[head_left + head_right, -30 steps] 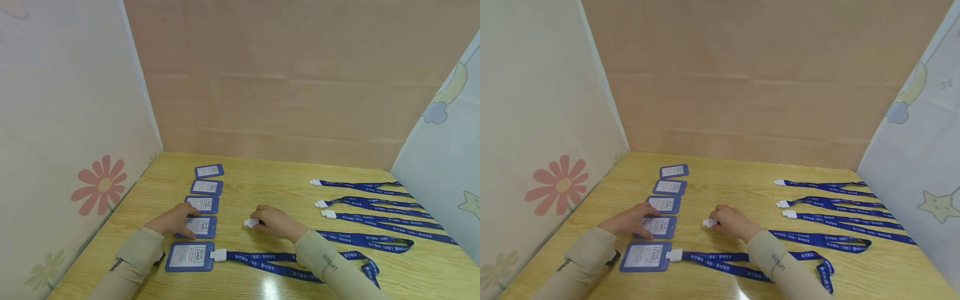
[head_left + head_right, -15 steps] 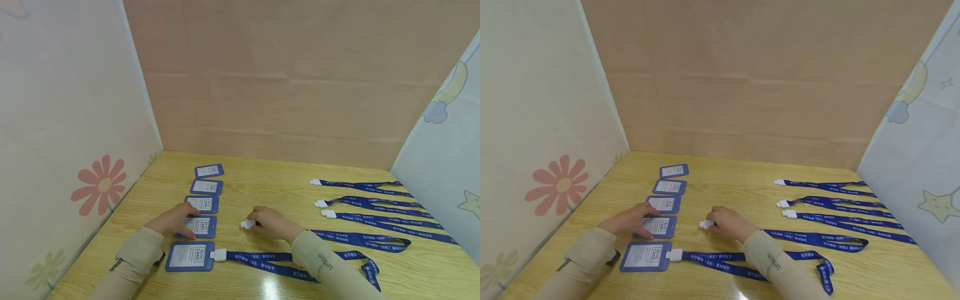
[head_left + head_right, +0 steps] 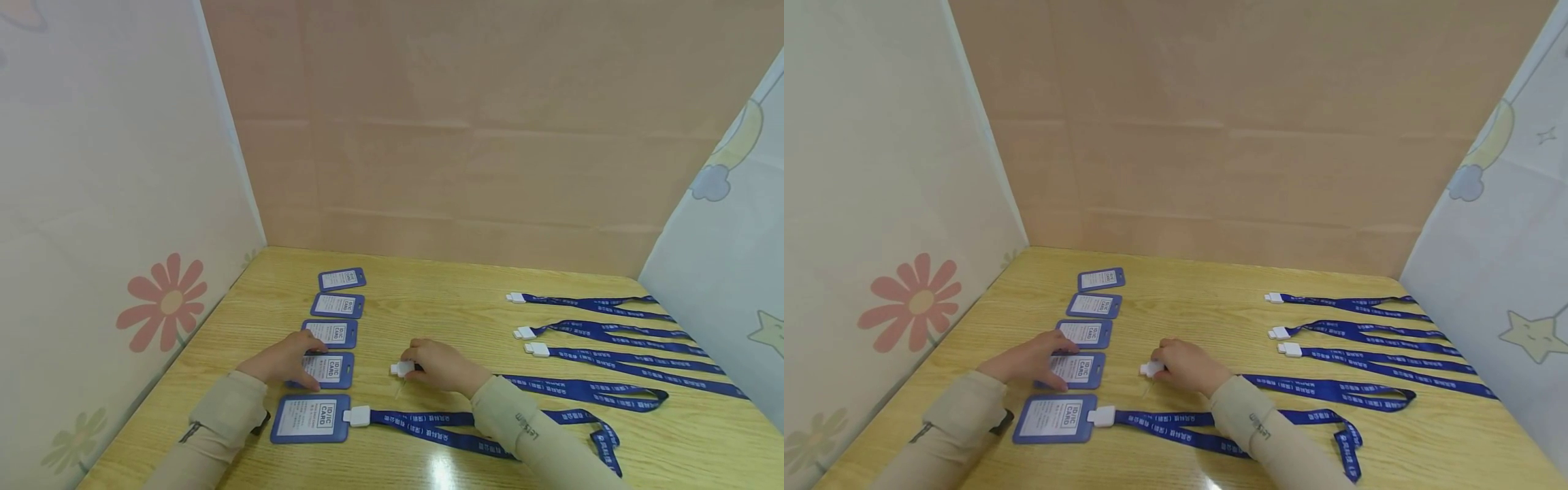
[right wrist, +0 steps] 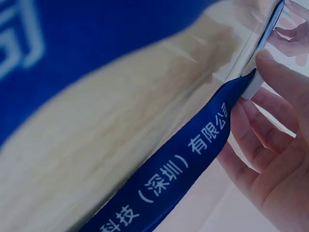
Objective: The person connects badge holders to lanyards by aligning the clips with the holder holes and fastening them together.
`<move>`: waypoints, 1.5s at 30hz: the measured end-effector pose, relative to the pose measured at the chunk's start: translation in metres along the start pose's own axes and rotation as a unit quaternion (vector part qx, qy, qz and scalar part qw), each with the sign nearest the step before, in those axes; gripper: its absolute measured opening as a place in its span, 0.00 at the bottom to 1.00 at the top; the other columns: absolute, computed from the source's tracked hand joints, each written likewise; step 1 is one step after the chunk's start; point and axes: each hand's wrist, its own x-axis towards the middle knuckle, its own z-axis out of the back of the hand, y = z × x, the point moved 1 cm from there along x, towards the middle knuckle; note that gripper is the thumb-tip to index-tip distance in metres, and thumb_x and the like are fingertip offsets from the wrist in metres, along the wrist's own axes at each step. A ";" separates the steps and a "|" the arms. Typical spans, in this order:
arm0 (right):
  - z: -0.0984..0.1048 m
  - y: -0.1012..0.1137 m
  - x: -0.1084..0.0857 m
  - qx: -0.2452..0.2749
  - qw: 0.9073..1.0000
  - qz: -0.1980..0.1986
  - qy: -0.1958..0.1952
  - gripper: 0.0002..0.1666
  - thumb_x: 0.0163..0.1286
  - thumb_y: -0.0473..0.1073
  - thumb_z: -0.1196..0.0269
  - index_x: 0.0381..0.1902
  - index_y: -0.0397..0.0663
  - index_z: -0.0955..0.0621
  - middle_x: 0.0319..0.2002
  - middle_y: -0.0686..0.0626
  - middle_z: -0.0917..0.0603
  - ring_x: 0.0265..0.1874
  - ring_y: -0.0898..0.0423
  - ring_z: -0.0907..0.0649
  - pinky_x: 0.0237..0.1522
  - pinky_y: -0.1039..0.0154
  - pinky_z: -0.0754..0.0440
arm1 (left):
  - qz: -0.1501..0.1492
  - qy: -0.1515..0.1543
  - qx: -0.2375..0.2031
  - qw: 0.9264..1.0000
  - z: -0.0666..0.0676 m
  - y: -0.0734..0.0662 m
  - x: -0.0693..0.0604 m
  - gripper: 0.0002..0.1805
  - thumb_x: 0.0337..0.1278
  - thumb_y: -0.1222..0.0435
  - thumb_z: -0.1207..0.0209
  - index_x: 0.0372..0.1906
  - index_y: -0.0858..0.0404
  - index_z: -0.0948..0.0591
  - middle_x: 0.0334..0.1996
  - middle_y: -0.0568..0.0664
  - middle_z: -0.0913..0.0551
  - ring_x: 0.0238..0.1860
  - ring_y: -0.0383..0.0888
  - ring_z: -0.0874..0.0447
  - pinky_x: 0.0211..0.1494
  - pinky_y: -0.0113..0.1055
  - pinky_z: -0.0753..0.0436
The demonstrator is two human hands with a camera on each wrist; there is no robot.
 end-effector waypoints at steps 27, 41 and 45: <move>-0.002 0.014 0.014 -0.006 1.000 0.007 0.002 0.13 0.60 0.46 0.35 0.43 0.50 0.18 0.34 0.53 0.17 0.28 0.65 0.23 0.34 0.71 0.21 | -0.009 -0.004 0.002 1.000 0.001 0.000 -0.001 0.35 0.28 0.58 0.24 0.52 0.62 0.21 0.48 0.52 0.23 0.50 0.47 0.27 0.63 0.50 0.28; -0.002 0.019 0.021 -0.001 1.000 0.016 0.010 0.14 0.60 0.47 0.35 0.43 0.50 0.17 0.35 0.53 0.17 0.31 0.63 0.21 0.36 0.72 0.21 | 0.000 -0.001 -0.012 1.000 -0.001 0.002 -0.001 0.36 0.28 0.58 0.24 0.53 0.62 0.21 0.47 0.50 0.24 0.48 0.45 0.29 0.62 0.48 0.27; -0.003 0.022 0.024 -0.014 1.000 0.017 0.017 0.14 0.60 0.47 0.35 0.43 0.50 0.17 0.36 0.54 0.17 0.32 0.65 0.21 0.37 0.72 0.21 | 0.002 0.002 -0.014 1.000 -0.001 0.002 0.000 0.36 0.28 0.58 0.24 0.53 0.62 0.21 0.47 0.50 0.25 0.47 0.45 0.29 0.61 0.48 0.27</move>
